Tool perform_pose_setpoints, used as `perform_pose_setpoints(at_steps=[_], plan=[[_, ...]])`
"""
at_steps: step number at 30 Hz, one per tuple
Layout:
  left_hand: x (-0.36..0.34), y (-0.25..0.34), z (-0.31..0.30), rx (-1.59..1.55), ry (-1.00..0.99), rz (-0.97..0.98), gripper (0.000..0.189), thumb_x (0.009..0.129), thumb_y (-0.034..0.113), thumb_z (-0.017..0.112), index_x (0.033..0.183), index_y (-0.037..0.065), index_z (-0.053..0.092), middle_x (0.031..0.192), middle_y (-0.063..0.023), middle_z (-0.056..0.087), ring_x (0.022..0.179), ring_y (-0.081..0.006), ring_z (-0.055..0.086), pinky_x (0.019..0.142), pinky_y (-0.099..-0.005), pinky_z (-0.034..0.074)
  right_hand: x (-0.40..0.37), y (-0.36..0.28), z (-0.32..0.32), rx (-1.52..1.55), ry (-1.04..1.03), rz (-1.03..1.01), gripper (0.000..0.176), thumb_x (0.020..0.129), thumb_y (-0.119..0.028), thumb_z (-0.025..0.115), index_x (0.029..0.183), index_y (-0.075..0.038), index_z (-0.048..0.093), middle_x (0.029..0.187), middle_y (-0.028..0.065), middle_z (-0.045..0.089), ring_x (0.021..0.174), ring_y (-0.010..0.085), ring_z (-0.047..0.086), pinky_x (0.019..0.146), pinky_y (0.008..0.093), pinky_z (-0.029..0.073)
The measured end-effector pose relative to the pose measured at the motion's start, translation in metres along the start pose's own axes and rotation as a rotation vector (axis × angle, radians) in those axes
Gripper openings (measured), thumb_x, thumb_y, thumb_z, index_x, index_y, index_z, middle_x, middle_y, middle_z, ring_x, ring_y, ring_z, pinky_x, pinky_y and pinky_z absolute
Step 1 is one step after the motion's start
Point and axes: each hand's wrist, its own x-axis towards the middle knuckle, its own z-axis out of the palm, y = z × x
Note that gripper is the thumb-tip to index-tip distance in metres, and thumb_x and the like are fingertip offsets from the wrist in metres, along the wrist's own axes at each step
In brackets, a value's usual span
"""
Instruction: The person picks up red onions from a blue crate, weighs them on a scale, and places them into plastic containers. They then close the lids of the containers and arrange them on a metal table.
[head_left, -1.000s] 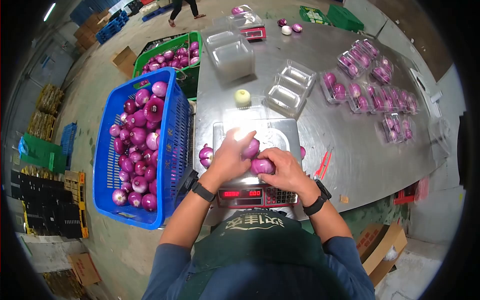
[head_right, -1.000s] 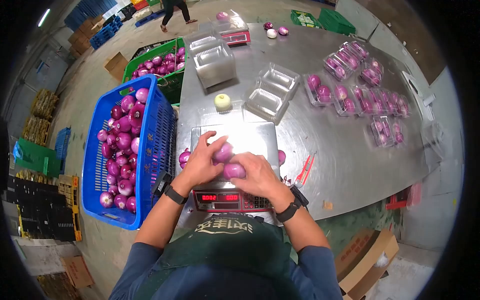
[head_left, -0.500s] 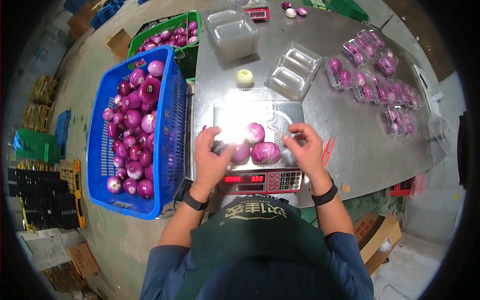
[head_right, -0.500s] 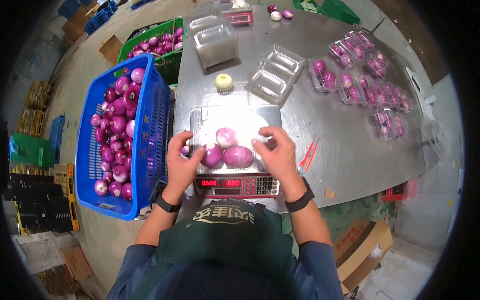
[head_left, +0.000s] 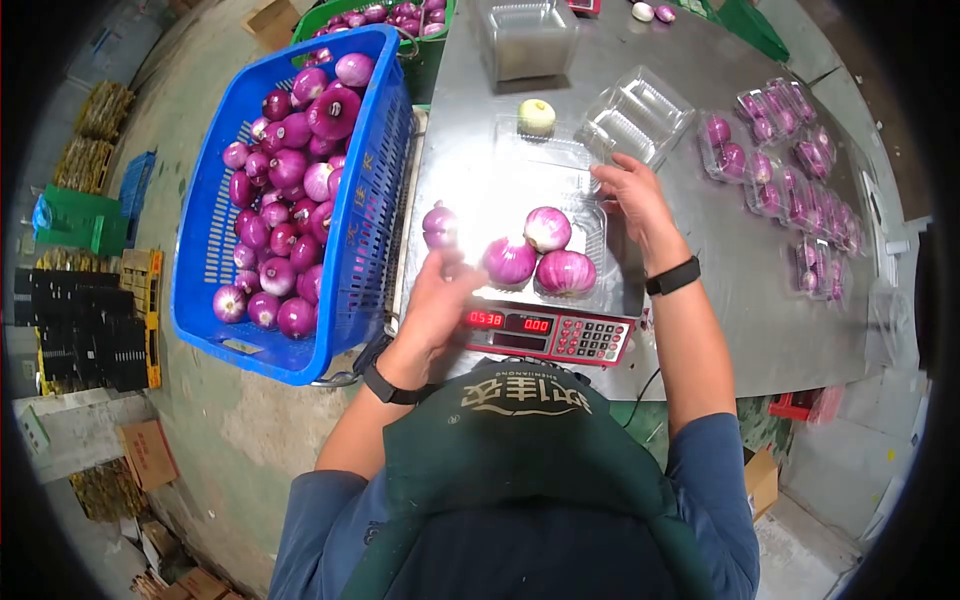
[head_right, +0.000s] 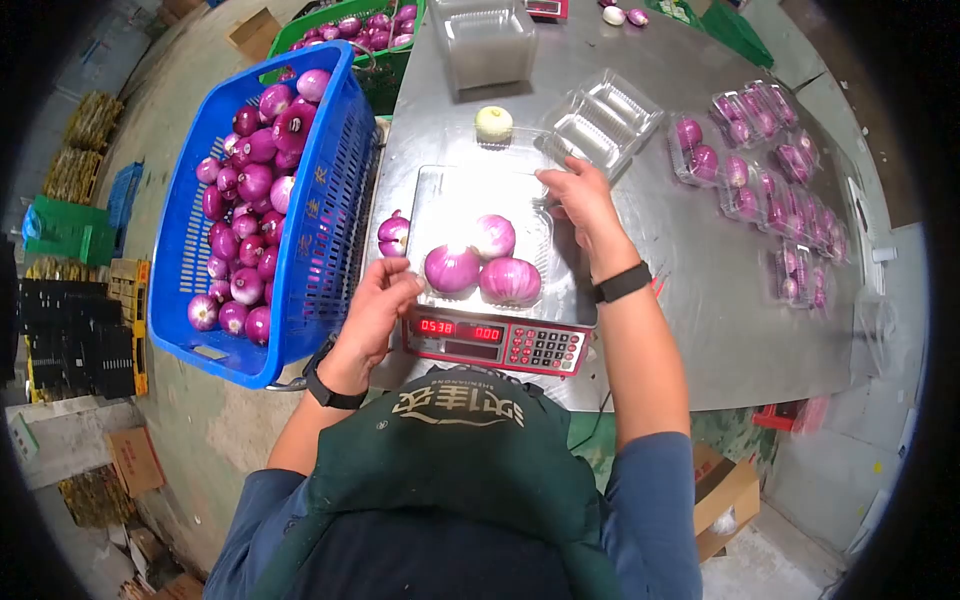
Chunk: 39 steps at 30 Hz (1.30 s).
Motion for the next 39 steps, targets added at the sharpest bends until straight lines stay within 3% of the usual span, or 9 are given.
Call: perform_pose_setpoints(at_steps=[5,7,10,12,20,25,31,34,39], plan=[[-0.009,0.000,0.002,0.039,-0.159,-0.090,0.041,0.093,0.011,0.068,0.126,0.002,0.045,0.075,-0.0039,0.056,0.059,-0.0152,0.060,0.048,-0.0296,0.049,-0.015,-0.001,-0.018,0.042,-0.122,-0.188,0.058,0.079,0.005,0.069,0.136,0.000,0.060,0.091,0.0030,0.063,0.071,0.0124,0.061,0.065,0.0260,0.053],[-0.011,-0.001,-0.005,-0.110,-0.196,-0.118,0.040,0.091,0.008,0.066,0.126,0.001,0.047,0.084,-0.0094,0.059,0.067,-0.0207,0.063,0.059,-0.0345,0.053,-0.047,0.034,-0.036,-0.436,0.000,-0.720,0.058,0.074,0.001,0.071,0.131,-0.008,0.066,0.101,0.0071,0.065,0.092,0.0171,0.065,0.078,0.0333,0.056],[-0.020,0.012,0.003,-0.117,-0.198,-0.080,0.022,0.095,0.013,0.057,0.114,0.002,0.057,0.092,-0.0115,0.066,0.079,-0.0224,0.067,0.061,-0.0344,0.054,-0.128,0.013,-0.062,-0.820,-0.366,-0.451,0.088,0.071,-0.017,0.074,0.154,-0.014,0.047,0.106,0.0138,0.068,0.094,0.0272,0.068,0.084,0.0391,0.056],[-0.010,0.009,0.005,-0.142,-0.204,-0.085,0.013,0.091,0.008,0.055,0.103,0.004,0.055,0.089,-0.0107,0.064,0.074,-0.0214,0.066,0.057,-0.0318,0.053,-0.150,0.023,-0.065,-0.526,-0.441,-0.316,0.094,0.079,-0.015,0.073,0.162,-0.014,0.031,0.091,0.0101,0.071,0.076,0.0219,0.069,0.075,0.0361,0.056],[0.034,-0.007,0.026,0.030,-0.271,-0.055,0.016,0.085,-0.003,0.056,0.093,0.010,0.049,0.078,-0.0071,0.059,0.063,-0.0207,0.063,0.049,-0.0302,0.048,-0.149,0.089,-0.055,-0.015,0.040,-0.127,0.039,0.089,-0.006,0.065,0.127,0.004,0.060,0.083,0.0089,0.072,0.075,0.0162,0.069,0.067,0.0318,0.055],[0.031,-0.005,0.070,0.069,-0.236,-0.014,0.042,0.087,-0.004,0.057,0.128,0.004,0.051,0.077,-0.0076,0.061,0.062,-0.0186,0.063,0.049,-0.0283,0.050,-0.148,0.097,-0.076,-0.058,0.110,-0.077,0.046,0.084,-0.016,0.075,0.123,0.003,0.061,0.085,0.0087,0.071,0.074,0.0169,0.068,0.066,0.0321,0.054],[0.028,-0.006,0.114,0.140,-0.389,-0.078,0.055,0.091,-0.003,0.056,0.145,-0.003,0.042,0.083,-0.0070,0.063,0.062,-0.0144,0.060,0.053,-0.0268,0.050,-0.144,0.106,-0.127,0.222,0.032,0.063,0.100,0.084,-0.040,0.081,0.158,0.002,0.029,0.144,0.0259,0.050,0.132,0.0309,0.053,0.106,0.0380,0.047],[0.016,0.001,0.144,0.209,-0.463,-0.125,0.053,0.093,0.001,0.061,0.143,-0.003,0.046,0.088,-0.0074,0.068,0.067,-0.0124,0.061,0.056,-0.0248,0.049,-0.142,0.107,-0.134,0.404,0.081,0.017,0.089,0.089,-0.031,0.076,0.157,0.002,0.028,0.137,0.0210,0.057,0.122,0.0283,0.061,0.104,0.0355,0.049],[0.007,-0.006,0.167,0.290,-0.547,-0.011,0.046,0.094,0.015,0.075,0.133,-0.002,0.058,0.092,-0.0042,0.071,0.076,-0.0079,0.061,0.063,-0.0225,0.047,-0.137,0.137,-0.189,0.618,0.271,0.048,0.043,0.094,-0.032,0.063,0.127,-0.007,0.057,0.103,0.0091,0.071,0.077,0.0195,0.071,0.052,0.0303,0.056]])
